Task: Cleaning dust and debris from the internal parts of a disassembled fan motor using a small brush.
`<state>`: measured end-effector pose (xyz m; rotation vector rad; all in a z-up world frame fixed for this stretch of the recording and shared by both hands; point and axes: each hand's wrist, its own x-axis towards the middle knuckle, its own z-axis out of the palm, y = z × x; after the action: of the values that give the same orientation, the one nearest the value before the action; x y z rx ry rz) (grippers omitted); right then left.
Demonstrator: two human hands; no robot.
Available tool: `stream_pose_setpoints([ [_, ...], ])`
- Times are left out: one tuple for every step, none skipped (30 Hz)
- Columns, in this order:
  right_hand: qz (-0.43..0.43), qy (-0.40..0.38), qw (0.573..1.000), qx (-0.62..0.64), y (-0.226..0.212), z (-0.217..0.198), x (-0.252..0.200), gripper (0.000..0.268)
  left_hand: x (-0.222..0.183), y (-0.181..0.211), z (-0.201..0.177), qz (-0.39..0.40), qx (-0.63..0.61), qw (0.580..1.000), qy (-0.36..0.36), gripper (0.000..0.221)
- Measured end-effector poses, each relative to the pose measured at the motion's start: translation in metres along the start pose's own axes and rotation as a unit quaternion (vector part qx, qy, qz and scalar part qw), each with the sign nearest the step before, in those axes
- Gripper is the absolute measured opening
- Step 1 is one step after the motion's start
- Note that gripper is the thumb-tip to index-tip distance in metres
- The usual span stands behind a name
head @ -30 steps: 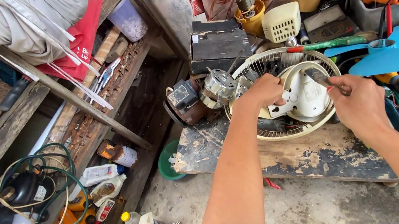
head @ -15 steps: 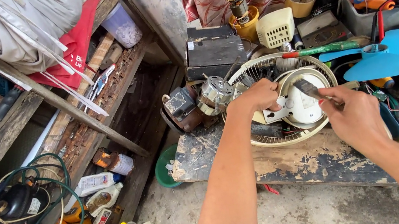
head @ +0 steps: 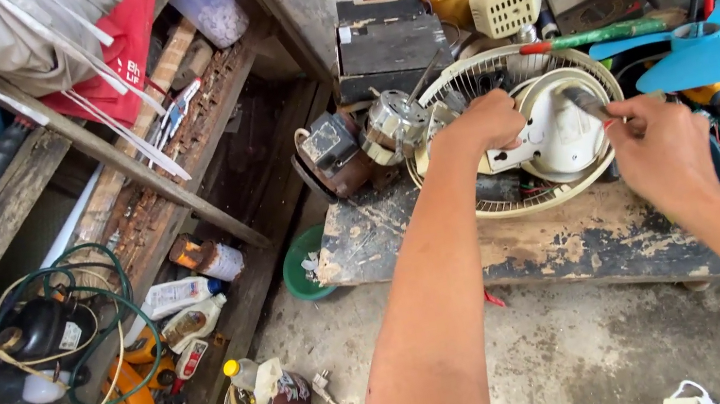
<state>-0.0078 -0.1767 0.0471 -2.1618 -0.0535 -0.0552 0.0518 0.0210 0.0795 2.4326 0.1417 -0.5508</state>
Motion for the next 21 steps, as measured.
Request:
stream_pose_setpoints([
  [0.001, -0.002, 1.000, -0.002, 0.013, 0.003, 0.008, 0.031, 0.002, -0.002, -0.001, -0.001, -0.002, 1.000, -0.002, 0.019],
  [-0.037, 0.010, 0.999, -0.022, 0.028, 0.005, 0.017, 0.030, 0.004, -0.003, 0.000, 0.000, 0.002, 1.000, 0.003, 0.016],
  [-0.076, 0.022, 0.996, -0.043, 0.042, 0.006, 0.025, 0.031, 0.007, -0.004, 0.001, 0.002, 0.006, 1.000, 0.007, 0.014],
  [-0.076, 0.027, 0.996, -0.042, 0.031, 0.003, 0.018, 0.031, 0.006, -0.003, 0.001, 0.006, 0.009, 1.000, 0.008, 0.014],
  [-0.057, 0.003, 0.998, -0.031, 0.020, 0.000, 0.011, 0.029, 0.004, -0.002, 0.000, 0.011, 0.012, 1.000, 0.009, 0.017],
  [-0.037, -0.023, 0.999, -0.021, 0.010, -0.003, 0.003, 0.027, 0.002, -0.002, 0.000, 0.016, 0.013, 1.000, 0.009, 0.021],
  [-0.037, -0.020, 0.999, -0.022, 0.010, -0.004, 0.004, 0.027, 0.001, 0.000, 0.002, 0.019, 0.014, 1.000, 0.009, 0.021],
  [-0.042, -0.019, 0.999, -0.025, 0.010, -0.004, 0.004, 0.029, -0.001, 0.001, 0.001, 0.011, 0.020, 1.000, 0.012, 0.019],
  [-0.047, -0.018, 0.998, -0.028, 0.009, -0.004, 0.005, 0.030, -0.002, 0.003, 0.000, 0.003, 0.026, 1.000, 0.015, 0.018],
  [-0.048, -0.017, 0.998, -0.027, 0.017, -0.001, 0.011, 0.030, -0.005, 0.004, 0.000, 0.004, 0.027, 0.999, 0.016, 0.018],
  [-0.051, 0.003, 0.998, -0.035, 0.024, 0.002, 0.018, 0.030, -0.008, 0.006, 0.001, -0.003, 0.041, 0.999, 0.015, 0.016],
  [-0.052, 0.023, 0.998, -0.041, 0.031, 0.005, 0.025, 0.029, -0.010, 0.008, 0.000, -0.010, 0.057, 0.998, 0.012, 0.015],
  [-0.052, 0.026, 0.998, -0.038, 0.024, 0.005, 0.021, 0.029, -0.011, 0.007, -0.001, -0.008, 0.061, 0.998, 0.013, 0.015],
  [-0.046, 0.018, 0.998, -0.031, 0.018, 0.004, 0.017, 0.029, -0.011, 0.008, -0.001, -0.009, 0.055, 0.998, 0.011, 0.015],
  [-0.040, 0.009, 0.999, -0.024, 0.012, 0.002, 0.014, 0.028, -0.011, 0.009, 0.000, -0.009, 0.050, 0.999, 0.009, 0.018],
  [-0.036, 0.013, 0.999, -0.024, 0.011, 0.001, 0.011, 0.028, -0.010, 0.008, 0.000, -0.006, 0.053, 0.999, 0.005, 0.018],
  [-0.037, -0.003, 0.999, -0.016, 0.010, 0.001, 0.008, 0.029, -0.009, 0.008, 0.001, -0.009, 0.055, 0.998, 0.003, 0.020],
  [-0.040, -0.017, 0.999, -0.004, 0.007, 0.000, 0.008, 0.030, -0.007, 0.009, -0.002, -0.011, 0.060, 0.998, 0.003, 0.022],
  [-0.038, -0.011, 0.999, -0.001, 0.002, -0.005, 0.007, 0.030, -0.006, 0.011, -0.002, -0.007, 0.066, 0.998, 0.003, 0.022],
  [0.003, -0.021, 0.999, 0.040, -0.003, -0.008, 0.005, 0.029, -0.007, 0.010, -0.002, -0.014, 0.069, 0.998, 0.005, 0.021],
  [0.044, -0.032, 0.995, 0.082, -0.008, -0.012, 0.002, 0.028, -0.008, 0.009, -0.001, -0.021, 0.071, 0.997, 0.008, 0.021],
])
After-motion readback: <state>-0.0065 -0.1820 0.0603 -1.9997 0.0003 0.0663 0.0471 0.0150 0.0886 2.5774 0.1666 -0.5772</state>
